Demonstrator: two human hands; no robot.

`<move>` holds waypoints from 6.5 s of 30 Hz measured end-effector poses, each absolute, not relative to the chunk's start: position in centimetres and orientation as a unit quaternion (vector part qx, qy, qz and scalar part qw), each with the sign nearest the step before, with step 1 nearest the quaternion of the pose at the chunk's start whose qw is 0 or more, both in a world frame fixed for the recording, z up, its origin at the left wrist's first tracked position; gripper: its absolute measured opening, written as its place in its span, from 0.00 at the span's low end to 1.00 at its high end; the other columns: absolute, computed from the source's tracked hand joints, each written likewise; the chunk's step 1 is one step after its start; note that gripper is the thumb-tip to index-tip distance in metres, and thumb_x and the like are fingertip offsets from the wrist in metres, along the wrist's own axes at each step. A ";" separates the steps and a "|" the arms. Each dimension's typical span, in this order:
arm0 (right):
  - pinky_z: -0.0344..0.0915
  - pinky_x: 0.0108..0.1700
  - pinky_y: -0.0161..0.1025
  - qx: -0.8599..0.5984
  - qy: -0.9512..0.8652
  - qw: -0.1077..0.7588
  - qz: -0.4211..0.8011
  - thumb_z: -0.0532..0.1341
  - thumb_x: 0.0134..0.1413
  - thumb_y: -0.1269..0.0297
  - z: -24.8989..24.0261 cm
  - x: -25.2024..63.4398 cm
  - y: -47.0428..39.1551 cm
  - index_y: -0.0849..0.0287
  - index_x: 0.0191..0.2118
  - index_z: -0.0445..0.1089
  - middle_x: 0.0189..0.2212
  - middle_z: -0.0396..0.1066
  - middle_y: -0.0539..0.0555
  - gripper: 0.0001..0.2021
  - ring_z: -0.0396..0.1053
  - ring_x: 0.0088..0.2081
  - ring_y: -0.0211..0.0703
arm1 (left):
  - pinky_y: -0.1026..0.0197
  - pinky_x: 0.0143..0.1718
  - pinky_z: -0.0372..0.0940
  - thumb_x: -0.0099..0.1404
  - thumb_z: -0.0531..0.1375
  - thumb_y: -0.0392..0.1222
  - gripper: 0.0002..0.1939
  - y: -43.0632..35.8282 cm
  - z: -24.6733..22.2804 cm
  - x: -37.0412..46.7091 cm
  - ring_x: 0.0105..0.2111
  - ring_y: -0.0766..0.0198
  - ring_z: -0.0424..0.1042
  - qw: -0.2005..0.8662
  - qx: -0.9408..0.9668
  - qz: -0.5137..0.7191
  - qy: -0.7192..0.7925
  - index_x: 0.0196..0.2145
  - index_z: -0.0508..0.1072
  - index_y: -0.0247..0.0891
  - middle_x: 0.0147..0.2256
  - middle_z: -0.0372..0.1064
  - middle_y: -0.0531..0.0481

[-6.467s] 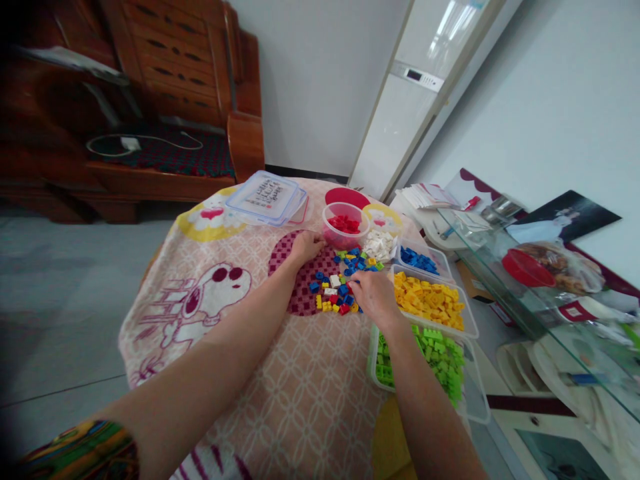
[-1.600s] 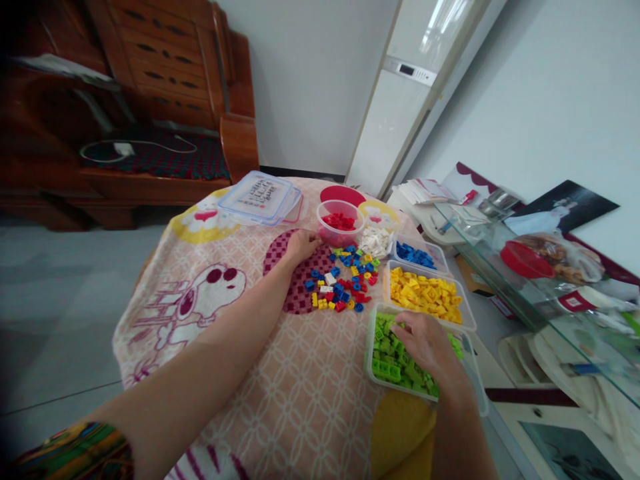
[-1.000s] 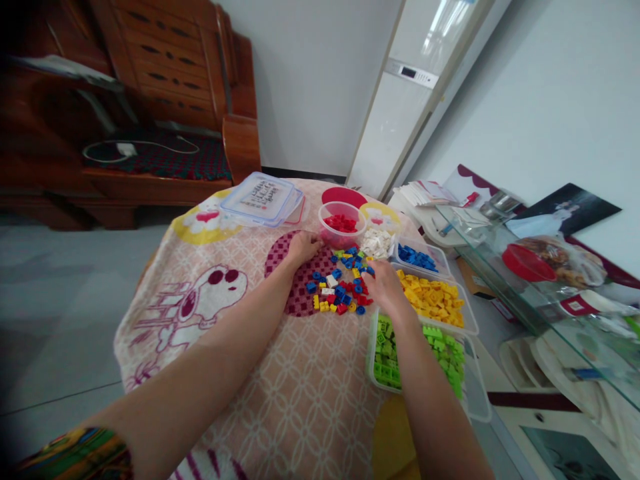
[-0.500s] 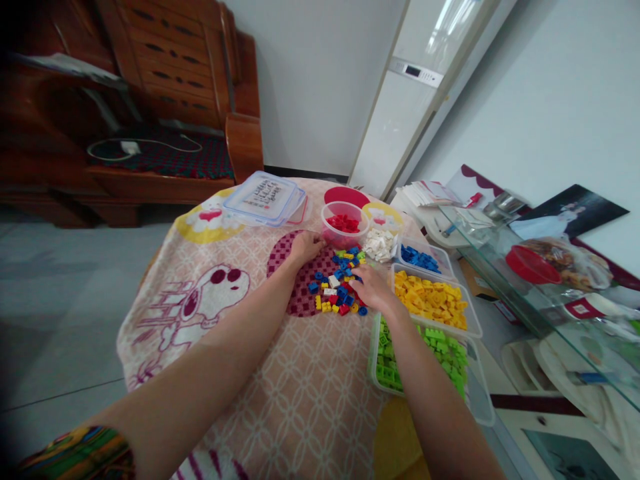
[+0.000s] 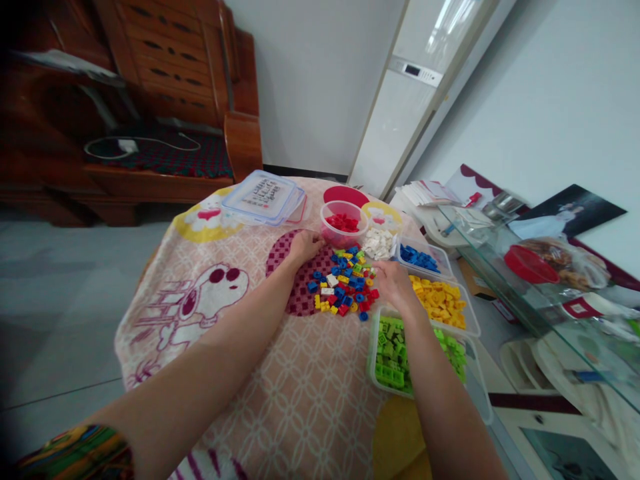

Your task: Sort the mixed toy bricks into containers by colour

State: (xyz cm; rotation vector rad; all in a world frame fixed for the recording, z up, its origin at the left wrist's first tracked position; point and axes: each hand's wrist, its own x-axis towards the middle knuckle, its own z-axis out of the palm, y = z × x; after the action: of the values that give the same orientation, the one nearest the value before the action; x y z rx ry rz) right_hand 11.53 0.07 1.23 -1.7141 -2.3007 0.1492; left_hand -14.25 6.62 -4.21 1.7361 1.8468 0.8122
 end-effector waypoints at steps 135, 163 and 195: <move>0.73 0.50 0.48 -0.617 -0.723 0.278 0.138 0.60 0.55 0.56 1.7 16.4 -10.6 0.55 0.39 0.82 0.39 0.83 0.56 0.15 0.79 0.42 0.52 | 0.61 0.47 0.69 0.69 0.57 0.41 0.15 6.8 -4.5 -14.1 0.44 0.56 0.78 0.208 0.643 0.274 0.684 0.44 0.84 0.41 0.39 0.82 0.45; 0.69 0.56 0.49 -0.594 -0.788 0.145 0.078 0.59 0.57 0.68 -1.9 8.7 4.4 0.57 0.55 0.75 0.48 0.80 0.60 0.20 0.76 0.51 0.54 | 0.63 0.46 0.68 0.68 0.58 0.41 0.13 6.6 -4.1 -14.1 0.42 0.59 0.78 0.231 0.632 0.285 0.682 0.43 0.83 0.40 0.37 0.81 0.46; 0.67 0.42 0.43 -0.630 -0.747 0.208 0.028 0.63 0.52 0.65 -3.3 8.2 3.8 0.52 0.38 0.78 0.31 0.79 0.53 0.09 0.75 0.35 0.49 | 0.62 0.45 0.68 0.70 0.57 0.42 0.14 6.8 -4.5 -14.2 0.43 0.58 0.78 0.213 0.647 0.265 0.683 0.44 0.83 0.40 0.39 0.82 0.45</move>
State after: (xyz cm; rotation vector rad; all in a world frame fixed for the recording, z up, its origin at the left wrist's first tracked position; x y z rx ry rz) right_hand 8.17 3.76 -3.31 -1.7547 -2.0798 0.0772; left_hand -14.17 6.85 -4.47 1.7949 1.8957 0.7354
